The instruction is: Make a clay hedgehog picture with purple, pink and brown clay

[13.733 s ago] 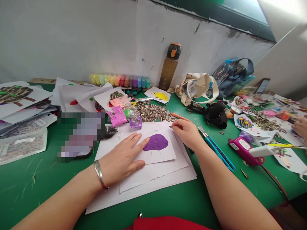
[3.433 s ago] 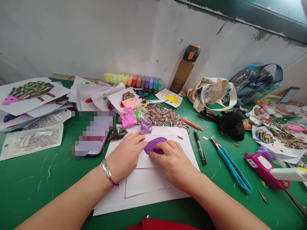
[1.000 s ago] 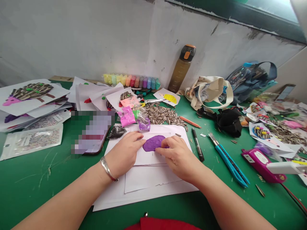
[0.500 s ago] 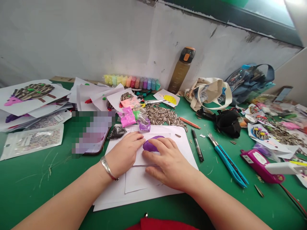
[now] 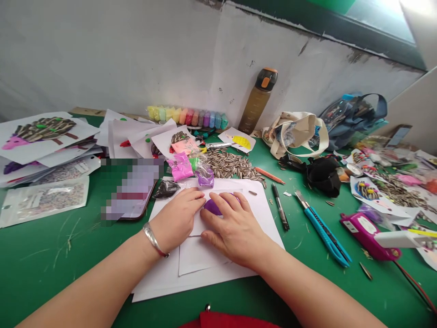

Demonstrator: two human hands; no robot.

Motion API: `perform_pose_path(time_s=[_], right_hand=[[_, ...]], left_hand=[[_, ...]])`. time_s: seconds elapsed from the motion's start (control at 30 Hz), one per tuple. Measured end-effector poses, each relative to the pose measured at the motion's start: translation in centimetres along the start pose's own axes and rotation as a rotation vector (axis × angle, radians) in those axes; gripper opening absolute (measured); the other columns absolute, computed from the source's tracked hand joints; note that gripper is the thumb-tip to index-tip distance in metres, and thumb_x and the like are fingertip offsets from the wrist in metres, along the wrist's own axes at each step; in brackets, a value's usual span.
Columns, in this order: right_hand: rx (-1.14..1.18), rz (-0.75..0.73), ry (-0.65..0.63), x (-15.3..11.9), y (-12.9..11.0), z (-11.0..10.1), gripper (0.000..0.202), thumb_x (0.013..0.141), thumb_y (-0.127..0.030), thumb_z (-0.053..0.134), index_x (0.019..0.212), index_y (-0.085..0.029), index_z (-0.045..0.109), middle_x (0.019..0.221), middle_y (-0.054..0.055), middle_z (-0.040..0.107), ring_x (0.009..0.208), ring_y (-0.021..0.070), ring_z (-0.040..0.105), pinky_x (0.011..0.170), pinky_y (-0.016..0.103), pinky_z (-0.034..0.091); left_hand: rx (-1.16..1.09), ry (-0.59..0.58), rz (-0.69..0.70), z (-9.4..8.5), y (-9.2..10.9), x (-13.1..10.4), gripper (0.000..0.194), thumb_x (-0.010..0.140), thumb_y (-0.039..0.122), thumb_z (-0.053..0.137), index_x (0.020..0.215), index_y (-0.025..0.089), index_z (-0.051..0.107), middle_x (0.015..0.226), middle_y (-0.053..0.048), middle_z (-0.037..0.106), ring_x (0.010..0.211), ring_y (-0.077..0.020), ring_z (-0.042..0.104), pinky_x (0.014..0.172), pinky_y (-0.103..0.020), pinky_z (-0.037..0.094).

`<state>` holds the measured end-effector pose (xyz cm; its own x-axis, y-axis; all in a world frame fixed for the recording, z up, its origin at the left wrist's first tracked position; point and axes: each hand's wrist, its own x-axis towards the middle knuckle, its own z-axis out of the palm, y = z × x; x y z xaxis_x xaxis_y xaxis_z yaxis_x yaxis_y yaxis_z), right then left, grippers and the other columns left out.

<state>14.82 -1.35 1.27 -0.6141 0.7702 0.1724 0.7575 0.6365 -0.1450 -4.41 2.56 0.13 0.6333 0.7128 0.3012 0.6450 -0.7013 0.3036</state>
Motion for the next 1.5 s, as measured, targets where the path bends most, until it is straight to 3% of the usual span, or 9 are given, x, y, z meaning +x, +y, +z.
perform_pose_path(time_s=[0.3, 0.53, 0.7, 0.9, 1.5], right_hand=[[0.029, 0.047, 0.004, 0.20, 0.27, 0.47, 0.037, 0.097, -0.047, 0.041, 0.115, -0.022, 0.062, 0.136, 0.012, 0.050, 0.124, 0.0301, 0.040, 0.106, 0.052, 0.029], [0.065, 0.106, 0.051, 0.05, 0.87, 0.33, 0.041, 0.097, -0.045, 0.042, 0.131, -0.026, 0.056, 0.146, 0.013, 0.041, 0.132, 0.0324, 0.034, 0.110, 0.057, 0.025], [-0.001, 0.058, -0.006, -0.01, 0.80, 0.22, 0.042, 0.097, -0.051, 0.038, 0.119, -0.026, 0.063, 0.146, 0.009, 0.043, 0.134, 0.0327, 0.033, 0.112, 0.059, 0.019], [-0.058, 0.030, 0.042, -0.13, 0.50, 0.56, 0.044, 0.097, -0.052, 0.037, 0.126, -0.027, 0.058, 0.149, 0.010, 0.040, 0.137, 0.0330, 0.029, 0.114, 0.060, 0.014], [-0.002, 0.103, 0.008, -0.13, 0.88, 0.35, 0.043, 0.097, -0.052, 0.039, 0.125, -0.029, 0.061, 0.151, 0.010, 0.038, 0.139, 0.0350, 0.027, 0.112, 0.064, 0.015]], left_hand=[[0.031, -0.015, 0.021, 0.37, -0.23, -0.20, 0.044, 0.076, -0.003, 0.038, 0.106, 0.009, 0.068, 0.110, -0.014, 0.068, 0.107, -0.0252, 0.058, 0.097, -0.040, 0.050], [0.047, -0.016, 0.004, 0.58, -0.46, -0.38, 0.043, 0.076, -0.002, 0.040, 0.106, 0.010, 0.068, 0.114, -0.013, 0.068, 0.113, -0.0252, 0.057, 0.100, -0.040, 0.049], [0.062, 0.015, 0.027, 0.54, -0.45, -0.37, 0.044, 0.078, -0.002, 0.036, 0.107, 0.006, 0.068, 0.113, -0.015, 0.068, 0.111, -0.0262, 0.058, 0.099, -0.042, 0.050], [0.070, 0.024, 0.031, 0.43, -0.28, -0.17, 0.044, 0.077, -0.003, 0.036, 0.105, 0.006, 0.069, 0.110, -0.015, 0.070, 0.108, -0.0264, 0.060, 0.097, -0.041, 0.052], [0.059, 0.025, 0.035, 0.47, -0.24, -0.29, 0.043, 0.077, -0.003, 0.036, 0.104, 0.006, 0.069, 0.111, -0.016, 0.069, 0.109, -0.0262, 0.059, 0.097, -0.040, 0.051]])
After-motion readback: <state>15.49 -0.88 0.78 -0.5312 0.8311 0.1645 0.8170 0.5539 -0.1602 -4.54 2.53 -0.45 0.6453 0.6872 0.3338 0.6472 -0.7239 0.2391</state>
